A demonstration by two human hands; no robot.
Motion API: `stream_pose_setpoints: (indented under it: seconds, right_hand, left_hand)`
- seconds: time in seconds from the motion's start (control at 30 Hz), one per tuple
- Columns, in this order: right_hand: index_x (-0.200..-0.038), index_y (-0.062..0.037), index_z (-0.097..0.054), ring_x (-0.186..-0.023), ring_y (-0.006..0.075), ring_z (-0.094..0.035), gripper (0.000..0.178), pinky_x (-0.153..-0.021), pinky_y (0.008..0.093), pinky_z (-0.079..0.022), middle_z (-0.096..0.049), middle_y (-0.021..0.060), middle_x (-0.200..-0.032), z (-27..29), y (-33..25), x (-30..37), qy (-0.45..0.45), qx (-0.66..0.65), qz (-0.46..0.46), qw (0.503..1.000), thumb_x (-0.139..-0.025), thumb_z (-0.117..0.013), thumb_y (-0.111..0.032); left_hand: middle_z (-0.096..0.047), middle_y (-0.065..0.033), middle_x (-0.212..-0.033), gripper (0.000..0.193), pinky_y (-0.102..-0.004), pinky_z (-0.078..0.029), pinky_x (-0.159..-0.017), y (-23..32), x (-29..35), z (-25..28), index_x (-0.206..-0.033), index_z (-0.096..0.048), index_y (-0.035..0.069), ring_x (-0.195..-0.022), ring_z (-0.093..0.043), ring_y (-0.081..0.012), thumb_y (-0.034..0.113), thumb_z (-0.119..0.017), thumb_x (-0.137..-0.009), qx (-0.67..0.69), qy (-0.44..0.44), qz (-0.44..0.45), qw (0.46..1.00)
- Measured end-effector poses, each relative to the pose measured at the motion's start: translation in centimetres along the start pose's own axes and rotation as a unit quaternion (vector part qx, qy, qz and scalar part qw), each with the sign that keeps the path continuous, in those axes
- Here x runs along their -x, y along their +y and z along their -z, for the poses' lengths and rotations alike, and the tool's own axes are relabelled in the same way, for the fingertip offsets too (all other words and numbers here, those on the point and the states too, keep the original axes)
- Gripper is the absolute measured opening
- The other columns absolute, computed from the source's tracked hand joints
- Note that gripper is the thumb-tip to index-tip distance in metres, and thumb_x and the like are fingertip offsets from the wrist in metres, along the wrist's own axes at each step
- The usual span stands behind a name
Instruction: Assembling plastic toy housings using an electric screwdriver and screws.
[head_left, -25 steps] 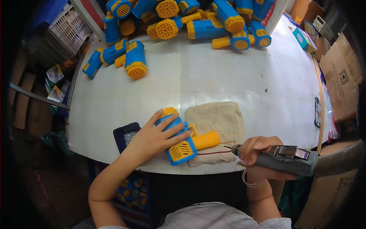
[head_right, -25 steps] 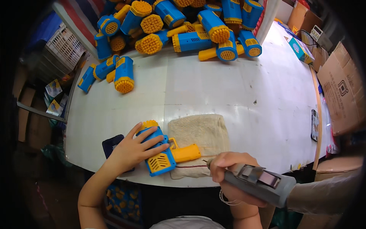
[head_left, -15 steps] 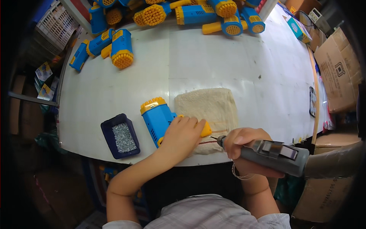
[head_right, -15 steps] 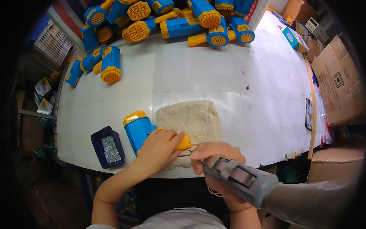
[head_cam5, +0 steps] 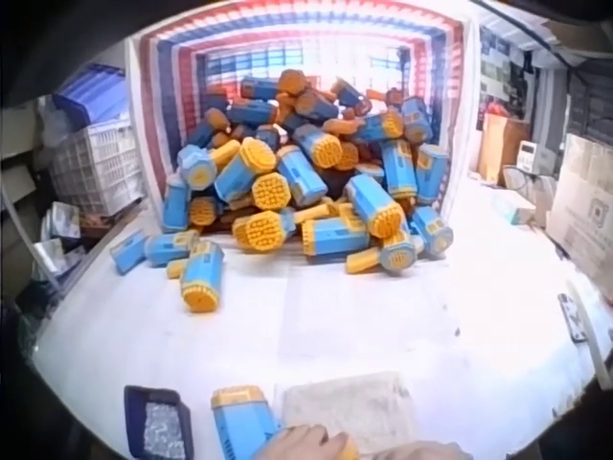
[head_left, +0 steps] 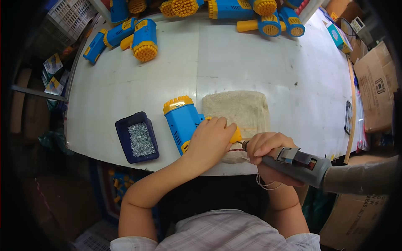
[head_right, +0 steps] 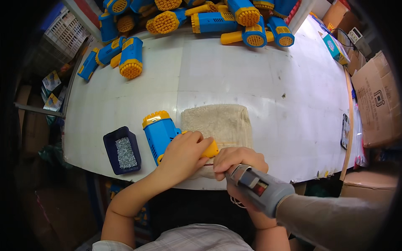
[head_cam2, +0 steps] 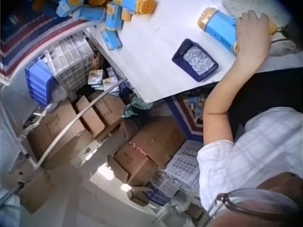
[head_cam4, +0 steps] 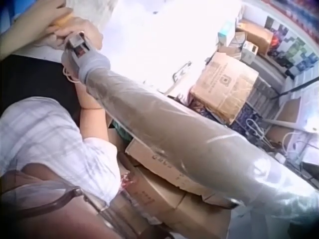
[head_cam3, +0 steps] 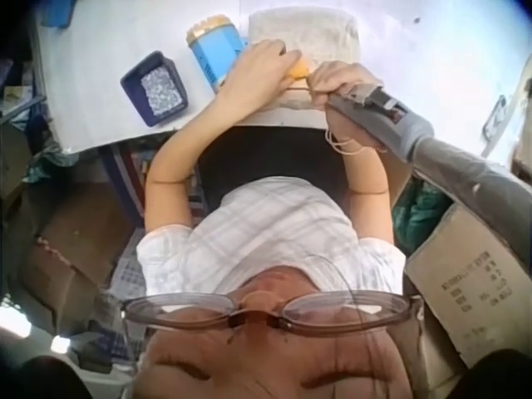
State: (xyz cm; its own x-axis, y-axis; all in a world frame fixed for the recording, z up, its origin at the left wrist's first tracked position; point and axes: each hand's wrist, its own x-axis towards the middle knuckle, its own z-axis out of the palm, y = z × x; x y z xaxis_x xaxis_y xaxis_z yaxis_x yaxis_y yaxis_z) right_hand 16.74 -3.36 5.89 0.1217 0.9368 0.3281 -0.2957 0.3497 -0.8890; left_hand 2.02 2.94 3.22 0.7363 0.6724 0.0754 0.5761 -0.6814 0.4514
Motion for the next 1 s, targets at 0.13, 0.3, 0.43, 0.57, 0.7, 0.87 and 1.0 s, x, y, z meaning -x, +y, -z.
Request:
stream_pose_setpoints:
  seconds: [0.13, 0.3, 0.43, 0.57, 0.7, 0.87, 1.0]
  right_hand:
    - [-0.091, 0.0047, -0.055, -0.058, 0.0158, -0.05, 0.105, -0.056, 0.0263, -0.042, -0.053, 0.0067, -0.063, 1.1, 1.1, 0.4, 0.01, -0.112, 0.006, 0.994, -0.041, -0.047, -0.087]
    - [-0.102, 0.001, -0.05, -0.04, 0.0116, -0.041, 0.102, -0.038, 0.0245, -0.034, -0.04, -0.0005, -0.048, -0.7, -1.7, -1.3, 0.069, -0.069, 0.123, 0.988, -0.058, -0.03, -0.089]
    - [-0.1, 0.0008, -0.05, -0.038, 0.0101, -0.04, 0.096, -0.035, 0.021, -0.032, -0.041, -0.0004, -0.048, -0.4, -2.7, -1.7, 0.03, -0.048, 0.13, 0.99, -0.061, -0.034, -0.086]
    - [-0.094, 0.0002, -0.049, -0.038, 0.0101, -0.04, 0.094, -0.034, 0.0215, -0.032, -0.042, 0.0001, -0.048, -1.0, -1.8, -1.6, 0.072, -0.045, 0.079, 0.993, -0.061, -0.033, -0.086]
    - [-0.09, -0.0006, -0.049, -0.038, 0.0103, -0.041, 0.093, -0.035, 0.0214, -0.033, -0.043, 0.0003, -0.047, -2.6, -0.8, -2.1, 0.05, -0.054, 0.059, 0.996, -0.06, -0.032, -0.087]
    - [-0.09, -0.0005, -0.048, -0.039, 0.0111, -0.043, 0.092, -0.036, 0.0217, -0.035, -0.045, 0.0014, -0.049, -3.7, -1.4, -2.2, 0.023, -0.065, 0.035, 0.997, -0.06, -0.032, -0.087]
    - [-0.091, 0.0, -0.047, -0.043, 0.0118, -0.046, 0.093, -0.038, 0.0225, -0.036, -0.048, 0.003, -0.053, -4.0, -1.6, -2.7, 0.011, -0.082, 0.033, 0.996, -0.061, -0.033, -0.086]
  left_hand:
    - [-0.052, -0.0056, -0.082, 0.043, -0.0338, -0.042, -0.069, -0.1, 0.0, -0.8, -0.104, -0.056, 0.008, -0.081, -0.054, -0.0215, 0.018, -0.069, -0.064, -0.012, -0.015, 0.006, 1.0]
    - [-0.052, -0.0074, -0.082, 0.054, -0.0319, -0.042, -0.073, 0.0, 1.1, 1.1, -0.116, -0.052, 0.007, -0.079, -0.053, -0.0227, 0.02, -0.069, -0.067, -0.062, 0.04, -0.03, 0.997]
    - [-0.053, -0.0173, -0.106, 0.065, -0.037, -0.04, -0.083, 0.9, 5.8, 11.1, -0.121, -0.045, -0.003, -0.093, -0.054, -0.0248, 0.014, -0.071, -0.064, 0.077, 0.239, 0.12, 0.96]
    - [-0.053, -0.0142, -0.107, 0.06, -0.0359, -0.041, -0.09, -0.8, 12.9, 17.2, -0.124, -0.045, 0.001, -0.098, -0.053, -0.0265, 0.008, -0.067, -0.069, -0.279, 0.279, 0.353, 0.849]
    - [-0.053, -0.0137, -0.098, 0.041, -0.0369, -0.04, -0.086, -6.9, 17.1, 11.7, -0.112, -0.052, 0.004, -0.093, -0.052, -0.0302, 0.014, -0.064, -0.073, -0.315, 0.125, 0.382, 0.86]
    - [-0.053, -0.0112, -0.08, 0.014, -0.038, -0.04, -0.072, -9.0, 13.6, 5.6, -0.085, -0.054, 0.002, -0.077, -0.052, -0.0284, 0.005, -0.061, -0.074, -0.093, 0.096, 0.289, 0.948]
    - [-0.051, -0.0126, -0.071, 0.009, -0.0344, -0.039, -0.059, -9.3, 12.8, 5.0, -0.075, -0.051, 0.001, -0.067, -0.049, -0.0277, 0.004, -0.059, -0.076, -0.081, 0.144, 0.249, 0.954]
